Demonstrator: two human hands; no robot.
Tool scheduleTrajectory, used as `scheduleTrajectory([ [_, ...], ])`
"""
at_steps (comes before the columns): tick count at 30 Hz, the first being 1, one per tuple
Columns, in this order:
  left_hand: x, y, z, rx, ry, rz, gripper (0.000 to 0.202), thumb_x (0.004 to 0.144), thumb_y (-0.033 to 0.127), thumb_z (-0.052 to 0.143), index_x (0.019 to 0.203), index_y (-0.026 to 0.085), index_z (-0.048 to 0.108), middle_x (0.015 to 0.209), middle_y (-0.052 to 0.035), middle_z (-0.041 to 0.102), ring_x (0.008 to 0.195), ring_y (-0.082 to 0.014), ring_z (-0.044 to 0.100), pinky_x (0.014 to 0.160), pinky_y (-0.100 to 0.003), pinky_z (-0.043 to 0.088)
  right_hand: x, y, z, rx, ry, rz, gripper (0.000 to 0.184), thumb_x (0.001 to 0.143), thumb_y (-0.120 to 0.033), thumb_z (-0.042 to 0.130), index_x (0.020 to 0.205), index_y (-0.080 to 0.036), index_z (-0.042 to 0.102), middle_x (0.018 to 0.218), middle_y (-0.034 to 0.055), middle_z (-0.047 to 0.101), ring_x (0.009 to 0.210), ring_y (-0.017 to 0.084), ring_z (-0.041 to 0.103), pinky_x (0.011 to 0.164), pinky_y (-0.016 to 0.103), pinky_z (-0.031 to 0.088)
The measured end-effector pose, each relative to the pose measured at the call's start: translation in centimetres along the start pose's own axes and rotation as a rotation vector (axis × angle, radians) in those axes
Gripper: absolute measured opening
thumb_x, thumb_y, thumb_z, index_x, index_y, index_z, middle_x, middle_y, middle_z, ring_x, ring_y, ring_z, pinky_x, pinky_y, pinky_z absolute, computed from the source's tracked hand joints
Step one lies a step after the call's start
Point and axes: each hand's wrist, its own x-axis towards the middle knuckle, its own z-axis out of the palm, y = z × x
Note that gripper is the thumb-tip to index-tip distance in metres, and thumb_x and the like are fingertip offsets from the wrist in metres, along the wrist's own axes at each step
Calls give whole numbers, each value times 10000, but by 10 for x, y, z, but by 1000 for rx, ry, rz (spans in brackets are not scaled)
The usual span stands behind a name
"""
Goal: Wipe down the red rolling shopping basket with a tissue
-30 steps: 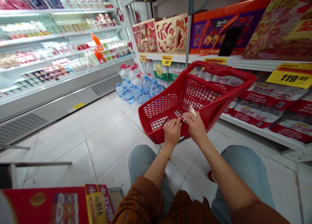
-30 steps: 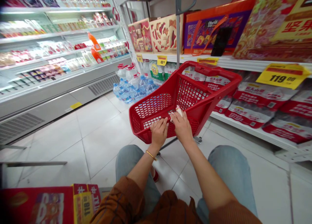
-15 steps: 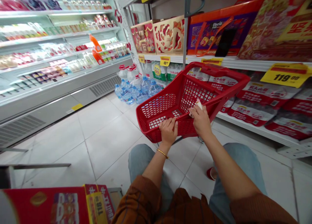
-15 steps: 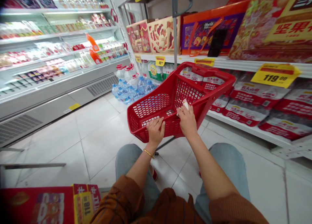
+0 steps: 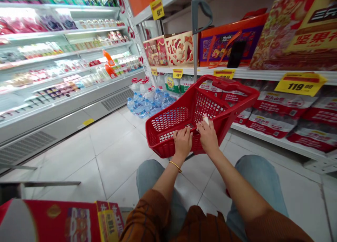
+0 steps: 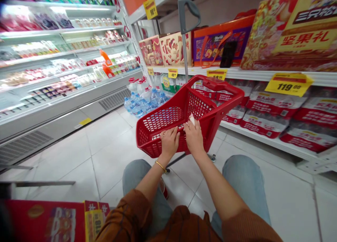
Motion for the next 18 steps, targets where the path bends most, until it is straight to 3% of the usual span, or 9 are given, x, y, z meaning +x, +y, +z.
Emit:
scheduleTrajectory([
  [4, 10, 6, 1, 67, -61, 40, 293, 949, 244, 421, 1187, 185, 581, 1090, -97, 691, 962, -207, 615, 907, -415, 397, -4, -10, -1, 38, -15, 9, 362, 910, -102, 374, 1214, -115, 571, 1238, 170, 570, 1377, 299, 304, 1100, 539, 326],
  [10, 9, -1, 10, 29, -130, 165, 282, 931, 134, 409, 1166, 115, 564, 1043, -103, 689, 903, -189, 622, 809, -317, 478, -12, -21, 5, 84, 32, -41, 396, 928, -121, 343, 1281, -113, 522, 1295, 175, 536, 1385, 303, 288, 1100, 552, 330],
  [18, 5, -13, 13, 56, -118, 261, 324, 945, 148, 372, 1226, 124, 532, 1048, -112, 684, 888, -189, 626, 795, -323, 509, -14, -1, 5, 52, 45, -112, 381, 929, -120, 379, 1270, -163, 545, 1277, 110, 584, 1388, 285, 302, 1117, 540, 307],
])
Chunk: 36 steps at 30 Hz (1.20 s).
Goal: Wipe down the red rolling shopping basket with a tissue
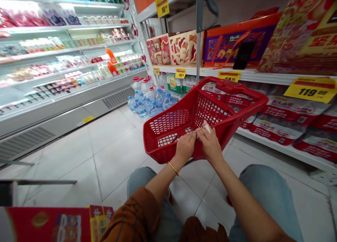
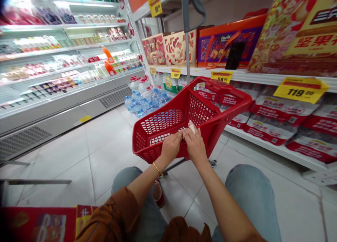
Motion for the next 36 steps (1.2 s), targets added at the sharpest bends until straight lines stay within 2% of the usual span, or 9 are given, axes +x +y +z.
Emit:
scheduleTrajectory([
  [4, 1, -3, 1, 42, -40, 55, 366, 947, 143, 362, 1290, 98, 481, 1094, -127, 668, 925, -182, 621, 809, -313, 507, 3, 16, -4, -23, -10, -23, 382, 921, -98, 391, 1257, -173, 556, 1279, 103, 588, 1412, 281, 265, 1111, 543, 303],
  [9, 4, -3, 4, 69, -63, 98, 409, 931, 100, 363, 1332, 81, 446, 1140, -133, 655, 970, -172, 610, 844, -294, 493, 11, 38, -14, -47, 39, 38, 379, 929, -103, 368, 1236, -191, 572, 1272, 119, 585, 1423, 296, 242, 1091, 578, 302],
  [13, 6, 0, 4, 82, -47, 92, 410, 930, 93, 361, 1330, 76, 454, 1162, -126, 651, 976, -173, 606, 833, -280, 487, 14, 46, -18, -47, 79, 51, 380, 924, -94, 357, 1218, -175, 583, 1252, 128, 592, 1394, 293, 302, 1092, 576, 306],
  [19, 6, 5, 5, 93, -16, 62, 398, 942, 115, 361, 1324, 74, 465, 1118, -128, 666, 926, -173, 616, 813, -282, 481, 10, 30, -9, -16, 93, 125, 387, 926, -101, 331, 1215, -138, 586, 1224, 153, 605, 1237, 281, 492, 1088, 572, 322],
  [23, 5, 6, 6, 83, 33, 33, 353, 952, 145, 367, 1254, 80, 537, 1129, -119, 670, 949, -183, 617, 832, -291, 483, 4, 5, 3, 53, 31, 73, 389, 935, -122, 335, 1256, -139, 554, 1243, 151, 600, 1226, 271, 503, 1090, 540, 345],
  [26, 4, 6, 5, 73, 41, 35, 338, 953, 150, 372, 1226, 74, 557, 1127, -118, 674, 963, -181, 617, 856, -291, 485, 1, -8, 10, 76, 47, 101, 409, 940, -136, 335, 1315, -128, 499, 1274, 163, 577, 1239, 271, 495, 1101, 536, 333],
  [32, 4, 5, 5, 110, -8, 56, 365, 942, 137, 383, 1277, 81, 517, 1164, -128, 658, 977, -170, 616, 862, -286, 494, -1, 2, 10, 72, 29, 69, 432, 940, -122, 325, 1339, -179, 481, 1285, 132, 580, 1269, 255, 474, 1117, 545, 302],
  [36, 5, 4, 3, 143, -34, 79, 388, 943, 134, 370, 1311, 86, 485, 1180, -123, 649, 982, -165, 611, 870, -277, 482, 3, 11, 2, 63, 24, 67, 406, 932, -109, 345, 1277, -196, 541, 1262, 114, 596, 1389, 272, 319, 1108, 558, 307],
])
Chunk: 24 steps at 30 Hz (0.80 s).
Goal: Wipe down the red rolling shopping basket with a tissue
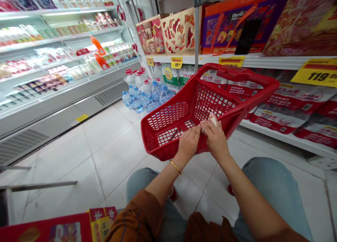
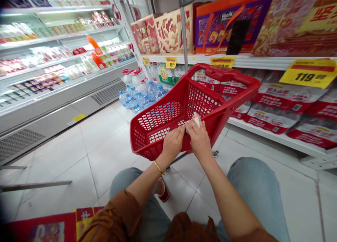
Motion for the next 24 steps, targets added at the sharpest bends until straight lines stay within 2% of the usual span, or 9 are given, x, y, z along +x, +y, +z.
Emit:
scheduleTrajectory([
  [3, 1, -1, -1, 10, -6, 12, 401, 943, 132, 366, 1330, 84, 462, 1166, -114, 651, 970, -166, 606, 863, -273, 477, 5, 5, -7, -24, -1, 9, 393, 929, -96, 346, 1237, -188, 571, 1265, 114, 594, 1426, 273, 239, 1103, 552, 316],
  [7, 1, 0, -1, 22, -20, 14, 417, 943, 151, 371, 1348, 74, 436, 1164, -127, 642, 954, -178, 600, 834, -285, 479, 11, 19, -17, -70, 22, 30, 380, 934, -98, 342, 1212, -168, 592, 1255, 126, 597, 1431, 278, 219, 1107, 567, 296],
  [12, 1, 1, 1, 11, -33, 2, 436, 941, 173, 384, 1363, 72, 414, 1147, -144, 643, 958, -186, 598, 827, -296, 477, 14, 34, -22, -106, 38, 68, 391, 927, -105, 336, 1223, -145, 588, 1254, 146, 589, 1369, 288, 338, 1107, 576, 288],
  [17, 2, 3, 1, -16, -9, -28, 408, 935, 140, 364, 1326, 81, 463, 1150, -142, 651, 946, -186, 611, 800, -292, 481, 6, 14, -7, -80, 36, 97, 424, 908, -95, 340, 1274, -151, 546, 1266, 150, 579, 1281, 279, 453, 1109, 570, 294],
  [20, 2, 5, 0, -25, -15, -43, 385, 931, 148, 379, 1290, 76, 498, 1153, -153, 651, 970, -196, 615, 823, -304, 486, -3, -7, 7, -5, -12, 60, 441, 921, -117, 337, 1330, -177, 492, 1296, 135, 566, 1288, 266, 453, 1119, 563, 289],
  [24, 2, 4, -2, -41, -3, -52, 365, 937, 150, 371, 1259, 73, 525, 1144, -137, 661, 983, -196, 613, 850, -303, 485, -10, -18, 16, 31, 27, 79, 467, 933, -139, 339, 1392, -177, 413, 1342, 149, 531, 1289, 256, 464, 1124, 548, 292],
])
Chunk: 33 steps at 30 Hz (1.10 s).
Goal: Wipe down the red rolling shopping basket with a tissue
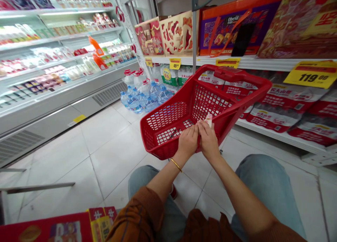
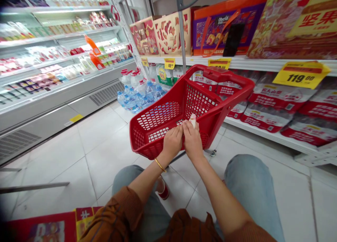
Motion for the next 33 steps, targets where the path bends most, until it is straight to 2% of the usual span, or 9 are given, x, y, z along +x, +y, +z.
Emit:
scheduleTrajectory([
  [6, 2, -5, 1, -11, -21, 62, 398, 929, 121, 357, 1304, 60, 475, 1182, -135, 643, 1014, -193, 602, 885, -299, 475, 7, 18, -10, -40, -46, -69, 449, 922, -112, 342, 1348, -155, 475, 1339, 150, 545, 1298, 251, 454, 1117, 542, 305],
  [11, 3, -6, 1, 12, -30, 87, 458, 903, 91, 369, 1357, 41, 402, 1191, -161, 628, 998, -193, 601, 867, -300, 476, 14, 36, -17, -101, -19, -23, 481, 889, -64, 353, 1336, -165, 497, 1353, 142, 537, 1311, 259, 437, 1107, 560, 309],
  [18, 3, -3, -1, 17, -56, 75, 472, 900, 93, 368, 1368, 43, 388, 1208, -168, 617, 1000, -192, 595, 863, -301, 478, 28, 60, -34, -182, 36, 23, 448, 898, -72, 353, 1298, -154, 537, 1341, 140, 541, 1322, 272, 412, 1114, 556, 301],
  [21, 3, -1, 1, 14, -47, 61, 460, 904, 99, 362, 1359, 51, 409, 1212, -167, 616, 999, -195, 596, 857, -306, 482, 28, 53, -32, -171, 44, 38, 434, 911, -86, 337, 1294, -131, 536, 1317, 158, 549, 1304, 280, 426, 1110, 558, 307],
  [27, 3, 2, 2, -5, -1, 14, 405, 915, 133, 386, 1301, 49, 477, 1152, -155, 646, 969, -207, 607, 845, -317, 485, 12, 14, -9, -80, -48, -20, 407, 939, -127, 327, 1287, -138, 536, 1290, 135, 570, 1293, 264, 436, 1122, 535, 310],
  [29, 3, 2, 1, -23, -6, 7, 392, 918, 133, 381, 1285, 47, 489, 1136, -157, 652, 968, -204, 608, 853, -320, 487, 7, 5, -3, -62, -53, 0, 414, 939, -131, 328, 1310, -125, 513, 1312, 149, 552, 1276, 259, 456, 1117, 532, 321],
  [33, 2, -1, -2, -45, -22, 12, 402, 914, 123, 366, 1295, 77, 485, 1154, -155, 645, 976, -203, 607, 852, -329, 495, 7, 7, -5, -51, -60, -33, 409, 935, -132, 353, 1310, -136, 518, 1311, 137, 558, 1299, 249, 435, 1123, 513, 323],
])
